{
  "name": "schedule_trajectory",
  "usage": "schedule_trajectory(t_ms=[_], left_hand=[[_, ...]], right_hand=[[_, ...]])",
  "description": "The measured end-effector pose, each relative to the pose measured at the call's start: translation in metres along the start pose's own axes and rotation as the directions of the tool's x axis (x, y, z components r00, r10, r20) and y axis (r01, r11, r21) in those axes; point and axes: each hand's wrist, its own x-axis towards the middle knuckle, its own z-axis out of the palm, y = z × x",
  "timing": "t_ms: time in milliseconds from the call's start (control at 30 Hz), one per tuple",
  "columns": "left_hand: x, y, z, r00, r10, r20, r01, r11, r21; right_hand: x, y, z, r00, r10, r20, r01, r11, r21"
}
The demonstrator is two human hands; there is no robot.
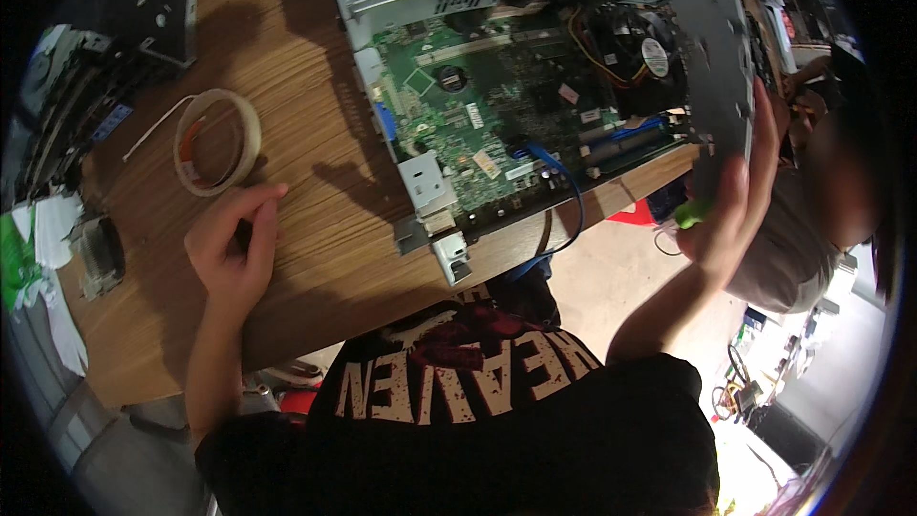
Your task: The person uses a screwdriver to secure screws onto a computer motherboard and then places a metal hard drive cage into the computer chassis.
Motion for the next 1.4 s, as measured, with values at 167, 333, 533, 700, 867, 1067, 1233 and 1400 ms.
schedule_trajectory(t_ms=[167,333,533,700,867,1067,1233,1400], left_hand=[[-0.001,0.018,-0.008,0.984,-0.162,-0.067,0.152,0.979,-0.138],[0.030,0.063,0.002,0.989,0.145,0.004,-0.144,0.984,-0.103],[0.063,0.081,0.026,0.767,0.636,0.084,-0.637,0.771,-0.011],[0.073,0.089,0.036,0.628,0.771,0.103,-0.778,0.622,0.088],[0.096,0.091,0.052,0.519,0.853,0.059,-0.850,0.507,0.145],[0.095,0.118,0.074,0.964,0.057,0.258,0.088,0.851,-0.518],[0.098,0.118,0.074,0.876,-0.212,0.433,0.471,0.572,-0.672],[0.087,0.117,0.078,0.845,-0.275,0.458,0.533,0.366,-0.763]], right_hand=[[-0.023,-0.021,-0.001,0.954,0.064,0.293,-0.171,0.919,0.356],[-0.023,-0.040,0.016,0.919,-0.171,0.356,0.078,0.962,0.260],[-0.027,-0.046,0.013,0.926,-0.162,0.341,0.050,0.948,0.313],[-0.033,-0.043,0.006,0.906,-0.182,0.383,0.090,0.965,0.246],[-0.034,-0.024,0.016,0.977,0.031,0.209,-0.167,0.719,0.674],[-0.007,-0.039,-0.001,0.942,0.322,0.090,-0.283,0.624,0.728],[-0.008,-0.041,-0.007,0.937,0.349,-0.002,-0.227,0.613,0.757],[-0.022,-0.022,-0.003,0.902,0.366,0.229,-0.407,0.542,0.736]])
